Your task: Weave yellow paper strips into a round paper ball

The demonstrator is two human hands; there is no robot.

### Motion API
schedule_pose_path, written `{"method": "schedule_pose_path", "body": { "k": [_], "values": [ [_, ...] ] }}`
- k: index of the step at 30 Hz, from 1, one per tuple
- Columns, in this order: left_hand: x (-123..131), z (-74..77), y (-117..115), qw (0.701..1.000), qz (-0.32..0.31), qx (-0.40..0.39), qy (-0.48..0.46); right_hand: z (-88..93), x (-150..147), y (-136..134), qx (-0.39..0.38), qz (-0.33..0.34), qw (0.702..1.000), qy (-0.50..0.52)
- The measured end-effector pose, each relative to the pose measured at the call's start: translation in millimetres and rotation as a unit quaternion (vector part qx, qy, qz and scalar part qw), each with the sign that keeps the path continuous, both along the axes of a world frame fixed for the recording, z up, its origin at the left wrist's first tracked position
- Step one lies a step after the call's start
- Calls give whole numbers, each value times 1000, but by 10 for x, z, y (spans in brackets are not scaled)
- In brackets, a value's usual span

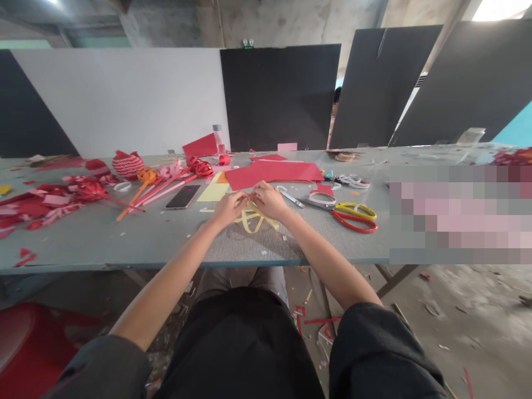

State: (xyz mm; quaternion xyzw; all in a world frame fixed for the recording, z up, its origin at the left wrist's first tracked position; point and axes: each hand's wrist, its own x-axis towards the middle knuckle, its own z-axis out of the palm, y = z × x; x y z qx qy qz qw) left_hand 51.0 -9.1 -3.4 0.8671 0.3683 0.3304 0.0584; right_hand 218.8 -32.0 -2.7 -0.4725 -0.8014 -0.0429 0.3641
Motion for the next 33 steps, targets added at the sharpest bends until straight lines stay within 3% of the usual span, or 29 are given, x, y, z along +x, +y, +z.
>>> {"method": "schedule_pose_path", "body": {
  "k": [15,23,28,33],
  "values": [
    [6,-16,58,997,-49,-34,-39,12,39,0,-24,53,998,31],
    [6,-10,62,998,-18,-42,-37,14,38,15,-34,57,997,45],
    [0,4,65,997,11,-45,-59,43,53,41,-74,49,986,141],
    [8,-2,70,995,-4,-53,-84,50,75,67,-113,64,965,229]
  ]
}}
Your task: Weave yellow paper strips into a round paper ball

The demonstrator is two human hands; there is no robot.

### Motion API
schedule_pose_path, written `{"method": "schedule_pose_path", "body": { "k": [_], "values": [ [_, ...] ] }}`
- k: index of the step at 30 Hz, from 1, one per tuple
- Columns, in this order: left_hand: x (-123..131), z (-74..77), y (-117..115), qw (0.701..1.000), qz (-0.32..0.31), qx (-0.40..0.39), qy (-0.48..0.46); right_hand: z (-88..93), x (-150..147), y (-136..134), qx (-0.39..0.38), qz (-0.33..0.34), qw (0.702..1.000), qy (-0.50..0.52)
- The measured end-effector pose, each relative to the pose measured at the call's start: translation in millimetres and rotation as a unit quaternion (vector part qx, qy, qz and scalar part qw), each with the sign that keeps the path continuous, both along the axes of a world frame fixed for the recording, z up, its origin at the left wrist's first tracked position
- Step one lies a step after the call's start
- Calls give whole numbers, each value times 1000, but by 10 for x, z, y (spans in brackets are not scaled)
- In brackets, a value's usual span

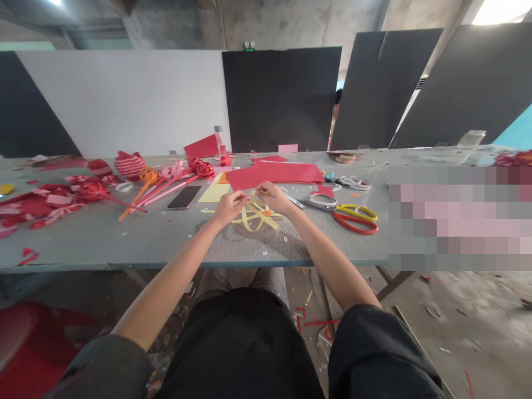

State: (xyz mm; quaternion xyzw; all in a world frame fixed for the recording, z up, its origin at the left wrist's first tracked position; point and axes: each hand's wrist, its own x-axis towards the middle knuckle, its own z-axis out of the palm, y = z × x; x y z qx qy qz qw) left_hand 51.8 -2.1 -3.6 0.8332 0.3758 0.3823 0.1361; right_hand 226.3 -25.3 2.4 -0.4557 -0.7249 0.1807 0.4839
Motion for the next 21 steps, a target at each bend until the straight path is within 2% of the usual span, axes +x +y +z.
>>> {"method": "schedule_pose_path", "body": {
  "k": [6,10,15,19,21],
  "values": [
    [-2,8,-12,1000,-3,2,-20,17,-11,-16,-11,4,1000,21],
    [-2,6,-26,999,-38,-9,-15,39,-4,-35,3,-2,998,61],
    [9,15,-58,990,-138,-38,-5,74,72,-25,10,-14,991,132],
    [16,51,-135,949,-264,-169,32,90,165,13,81,-73,984,143],
    [22,64,-168,930,-288,-220,58,93,203,19,99,-98,979,148]
  ]
}}
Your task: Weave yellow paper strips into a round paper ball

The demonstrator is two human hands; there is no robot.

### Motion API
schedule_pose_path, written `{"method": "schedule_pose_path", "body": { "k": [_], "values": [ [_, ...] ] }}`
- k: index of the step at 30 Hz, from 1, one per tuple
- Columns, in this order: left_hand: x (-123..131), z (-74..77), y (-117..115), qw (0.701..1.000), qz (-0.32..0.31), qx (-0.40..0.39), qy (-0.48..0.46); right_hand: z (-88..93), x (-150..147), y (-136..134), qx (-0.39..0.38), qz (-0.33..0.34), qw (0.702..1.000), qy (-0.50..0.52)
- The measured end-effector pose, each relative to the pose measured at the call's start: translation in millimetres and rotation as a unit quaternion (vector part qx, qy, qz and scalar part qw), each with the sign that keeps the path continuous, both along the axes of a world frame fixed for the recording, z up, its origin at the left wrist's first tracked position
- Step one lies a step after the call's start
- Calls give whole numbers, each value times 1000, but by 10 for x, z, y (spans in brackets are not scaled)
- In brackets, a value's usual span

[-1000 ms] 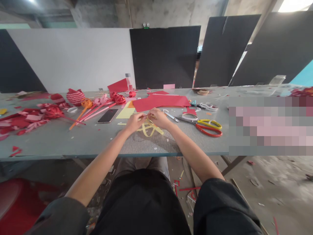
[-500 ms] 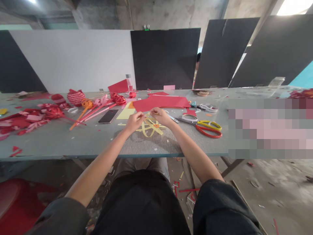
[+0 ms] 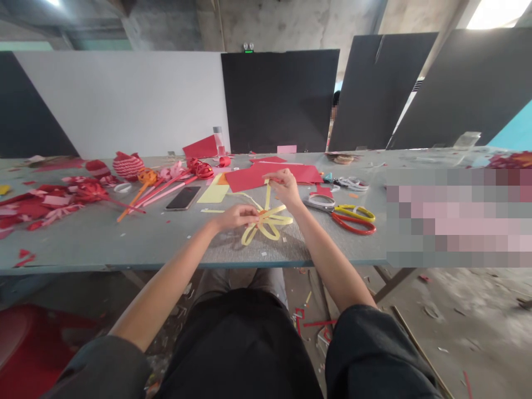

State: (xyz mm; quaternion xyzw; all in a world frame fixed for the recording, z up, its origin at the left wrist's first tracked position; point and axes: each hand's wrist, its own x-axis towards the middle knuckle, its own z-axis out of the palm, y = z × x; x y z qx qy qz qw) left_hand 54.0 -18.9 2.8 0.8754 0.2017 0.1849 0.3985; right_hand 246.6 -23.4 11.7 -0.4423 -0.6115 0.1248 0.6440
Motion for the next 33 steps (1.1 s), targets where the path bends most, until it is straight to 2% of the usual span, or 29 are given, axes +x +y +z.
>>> {"method": "schedule_pose_path", "body": {
  "k": [2,7,11,15,20,33],
  "values": [
    [7,-1,-12,1000,2,-19,6,8,18,-15,-20,14,1000,9],
    [25,-55,45,996,10,-80,-40,51,-49,-124,-89,114,989,18],
    [36,-60,71,985,79,-131,-84,61,-126,-183,-119,153,981,-11],
    [46,4,10,971,122,-171,-111,36,-139,-179,-131,186,973,-39],
    [55,57,-57,967,139,-180,-111,8,-114,-145,-153,203,966,-44],
    [44,1,23,966,176,-142,-128,-25,-191,-149,-191,208,959,10]
  ]
}}
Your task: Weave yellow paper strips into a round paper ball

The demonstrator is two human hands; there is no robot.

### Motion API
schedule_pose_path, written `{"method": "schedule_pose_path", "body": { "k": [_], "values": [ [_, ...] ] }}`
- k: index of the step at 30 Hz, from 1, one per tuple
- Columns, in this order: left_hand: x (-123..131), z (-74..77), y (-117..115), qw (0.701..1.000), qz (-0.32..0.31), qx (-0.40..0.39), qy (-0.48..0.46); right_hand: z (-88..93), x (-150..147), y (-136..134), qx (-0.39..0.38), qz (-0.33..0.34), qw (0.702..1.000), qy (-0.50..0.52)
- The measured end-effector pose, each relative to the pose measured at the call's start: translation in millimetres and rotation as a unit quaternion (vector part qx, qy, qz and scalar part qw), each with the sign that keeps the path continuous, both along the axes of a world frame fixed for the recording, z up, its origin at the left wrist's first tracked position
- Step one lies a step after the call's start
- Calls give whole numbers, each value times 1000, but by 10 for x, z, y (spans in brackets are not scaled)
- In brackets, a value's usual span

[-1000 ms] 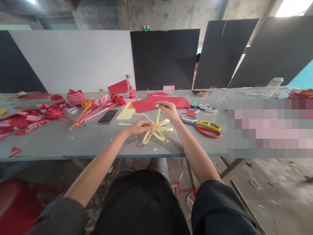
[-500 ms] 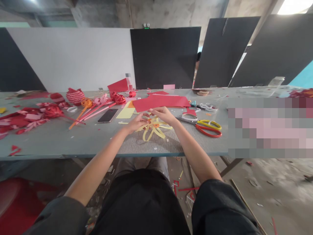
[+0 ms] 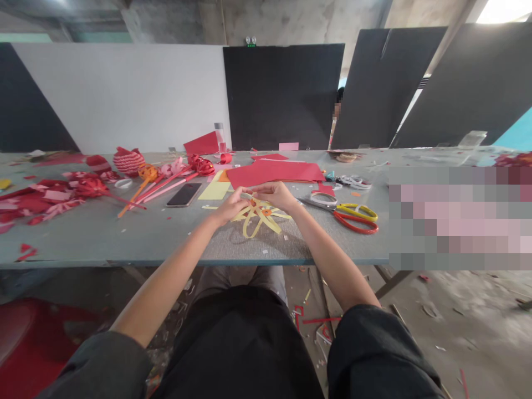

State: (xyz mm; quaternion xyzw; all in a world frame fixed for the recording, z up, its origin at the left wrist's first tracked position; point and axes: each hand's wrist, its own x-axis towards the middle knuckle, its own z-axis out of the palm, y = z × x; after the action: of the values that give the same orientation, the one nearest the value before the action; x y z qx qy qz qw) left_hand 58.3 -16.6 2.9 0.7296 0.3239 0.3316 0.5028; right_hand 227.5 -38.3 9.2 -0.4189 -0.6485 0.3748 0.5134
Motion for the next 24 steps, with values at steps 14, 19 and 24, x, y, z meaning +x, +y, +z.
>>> {"method": "schedule_pose_path", "body": {
  "k": [14,19,24],
  "values": [
    [-7,-15,25,1000,10,15,10,2,-28,-9,3,-14,1000,-16],
    [-4,-18,18,999,35,34,18,-19,-33,8,6,-13,1000,-15],
    [-5,-29,32,999,25,38,14,-45,-33,31,14,-7,1000,-14]
  ]
}}
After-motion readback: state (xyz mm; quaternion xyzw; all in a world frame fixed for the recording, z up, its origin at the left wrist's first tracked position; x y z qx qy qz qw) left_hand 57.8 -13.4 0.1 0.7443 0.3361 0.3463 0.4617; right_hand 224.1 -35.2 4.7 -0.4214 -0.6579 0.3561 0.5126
